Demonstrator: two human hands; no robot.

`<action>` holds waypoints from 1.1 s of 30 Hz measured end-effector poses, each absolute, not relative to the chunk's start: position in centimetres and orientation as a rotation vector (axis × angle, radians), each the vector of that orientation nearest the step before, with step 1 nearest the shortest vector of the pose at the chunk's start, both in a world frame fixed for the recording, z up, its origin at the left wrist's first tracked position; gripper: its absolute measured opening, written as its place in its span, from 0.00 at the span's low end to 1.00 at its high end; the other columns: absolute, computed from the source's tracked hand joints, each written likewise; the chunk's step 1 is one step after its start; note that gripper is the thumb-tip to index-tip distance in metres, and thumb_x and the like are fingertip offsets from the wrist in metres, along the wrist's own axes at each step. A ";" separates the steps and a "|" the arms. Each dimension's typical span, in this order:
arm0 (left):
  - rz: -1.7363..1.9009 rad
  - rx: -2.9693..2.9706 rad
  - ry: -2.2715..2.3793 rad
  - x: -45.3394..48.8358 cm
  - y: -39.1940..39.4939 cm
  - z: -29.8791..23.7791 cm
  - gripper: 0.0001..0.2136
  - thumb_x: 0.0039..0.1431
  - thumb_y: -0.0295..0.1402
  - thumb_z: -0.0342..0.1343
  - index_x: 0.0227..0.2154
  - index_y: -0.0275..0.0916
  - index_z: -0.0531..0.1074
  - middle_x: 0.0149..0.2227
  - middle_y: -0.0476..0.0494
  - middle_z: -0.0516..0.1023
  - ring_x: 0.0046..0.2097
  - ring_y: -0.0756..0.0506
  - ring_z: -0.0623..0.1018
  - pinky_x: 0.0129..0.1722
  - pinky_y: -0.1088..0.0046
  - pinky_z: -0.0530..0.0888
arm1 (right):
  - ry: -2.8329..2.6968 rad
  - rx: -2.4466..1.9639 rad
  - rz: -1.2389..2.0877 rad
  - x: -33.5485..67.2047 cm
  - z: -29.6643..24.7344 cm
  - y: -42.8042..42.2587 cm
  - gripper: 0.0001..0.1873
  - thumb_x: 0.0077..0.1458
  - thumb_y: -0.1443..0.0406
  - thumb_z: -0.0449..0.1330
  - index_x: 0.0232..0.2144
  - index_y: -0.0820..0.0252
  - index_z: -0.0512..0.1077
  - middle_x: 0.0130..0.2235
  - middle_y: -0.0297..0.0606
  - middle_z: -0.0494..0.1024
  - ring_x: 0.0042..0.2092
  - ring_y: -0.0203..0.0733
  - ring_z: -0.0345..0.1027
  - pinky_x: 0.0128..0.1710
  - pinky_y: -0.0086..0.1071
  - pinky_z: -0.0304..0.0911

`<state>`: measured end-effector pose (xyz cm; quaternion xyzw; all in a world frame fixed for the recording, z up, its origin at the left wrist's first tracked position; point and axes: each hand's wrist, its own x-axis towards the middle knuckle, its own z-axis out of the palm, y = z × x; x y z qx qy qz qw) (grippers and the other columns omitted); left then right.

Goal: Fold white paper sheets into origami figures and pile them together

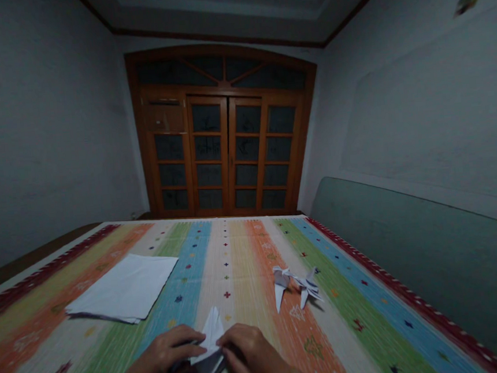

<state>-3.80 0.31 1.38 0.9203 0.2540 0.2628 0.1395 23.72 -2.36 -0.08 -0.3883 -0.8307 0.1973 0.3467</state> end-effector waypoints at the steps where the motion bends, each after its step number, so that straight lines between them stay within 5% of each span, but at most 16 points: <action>1: 0.795 2.669 0.724 -3.7 0.3 1.3 0.17 0.65 0.23 0.53 0.52 0.47 0.75 0.52 0.39 0.80 0.52 0.40 0.80 0.51 0.63 0.78 | -2.153 -1.001 0.511 23.8 -0.1 -2.4 0.09 0.65 0.66 0.57 0.46 0.55 0.75 0.43 0.40 0.81 0.46 0.45 0.76 0.49 0.34 0.70; 6: 0.959 2.702 0.687 -3.3 0.5 1.1 0.16 0.67 0.22 0.51 0.52 0.44 0.75 0.47 0.38 0.83 0.47 0.42 0.83 0.45 0.67 0.80 | -2.202 -0.883 0.459 24.4 -0.1 -2.2 0.14 0.66 0.65 0.55 0.52 0.56 0.71 0.49 0.45 0.80 0.52 0.47 0.75 0.54 0.39 0.70; 11: 1.185 2.631 0.639 -2.5 0.2 2.0 0.15 0.67 0.22 0.50 0.49 0.43 0.75 0.42 0.41 0.85 0.43 0.43 0.84 0.43 0.70 0.80 | -2.218 -0.700 0.353 24.4 0.2 -1.9 0.27 0.59 0.61 0.65 0.58 0.59 0.66 0.55 0.51 0.78 0.57 0.52 0.72 0.58 0.42 0.69; 15: 1.342 2.535 0.608 -1.7 -0.5 2.9 0.13 0.69 0.23 0.51 0.48 0.43 0.77 0.40 0.42 0.85 0.42 0.45 0.83 0.43 0.71 0.80 | -2.054 -0.601 0.181 23.5 0.9 -1.8 0.19 0.59 0.73 0.56 0.52 0.57 0.72 0.45 0.45 0.84 0.46 0.45 0.80 0.47 0.34 0.75; 21: 1.424 2.215 0.817 -0.6 -1.3 2.5 0.08 0.67 0.34 0.60 0.46 0.46 0.80 0.41 0.44 0.85 0.44 0.43 0.83 0.45 0.71 0.80 | -1.766 -0.659 0.053 23.3 2.0 -1.8 0.11 0.62 0.71 0.58 0.40 0.56 0.80 0.32 0.39 0.86 0.32 0.43 0.82 0.33 0.29 0.77; 25: 1.275 1.953 0.901 -0.2 -1.4 1.9 0.16 0.66 0.41 0.61 0.55 0.48 0.76 0.42 0.45 0.86 0.43 0.43 0.84 0.47 0.70 0.79 | -1.582 -0.910 0.377 22.8 2.1 -1.8 0.10 0.62 0.59 0.63 0.33 0.57 0.81 0.28 0.39 0.85 0.25 0.43 0.78 0.24 0.28 0.74; 29: 1.172 1.797 0.907 -0.3 -1.5 1.6 0.23 0.70 0.43 0.54 0.65 0.46 0.64 0.40 0.44 0.85 0.44 0.43 0.84 0.50 0.68 0.78 | -1.348 -1.007 0.917 21.7 2.3 -1.7 0.26 0.54 0.46 0.68 0.46 0.57 0.74 0.28 0.38 0.83 0.24 0.43 0.76 0.18 0.27 0.68; 33: 1.117 1.887 0.976 -0.7 -1.4 1.5 0.18 0.67 0.39 0.57 0.58 0.49 0.73 0.50 0.43 0.83 0.50 0.41 0.81 0.55 0.64 0.74 | -1.196 -1.011 1.122 21.1 2.1 -1.6 0.37 0.48 0.42 0.70 0.51 0.54 0.63 0.23 0.30 0.79 0.19 0.38 0.70 0.14 0.22 0.61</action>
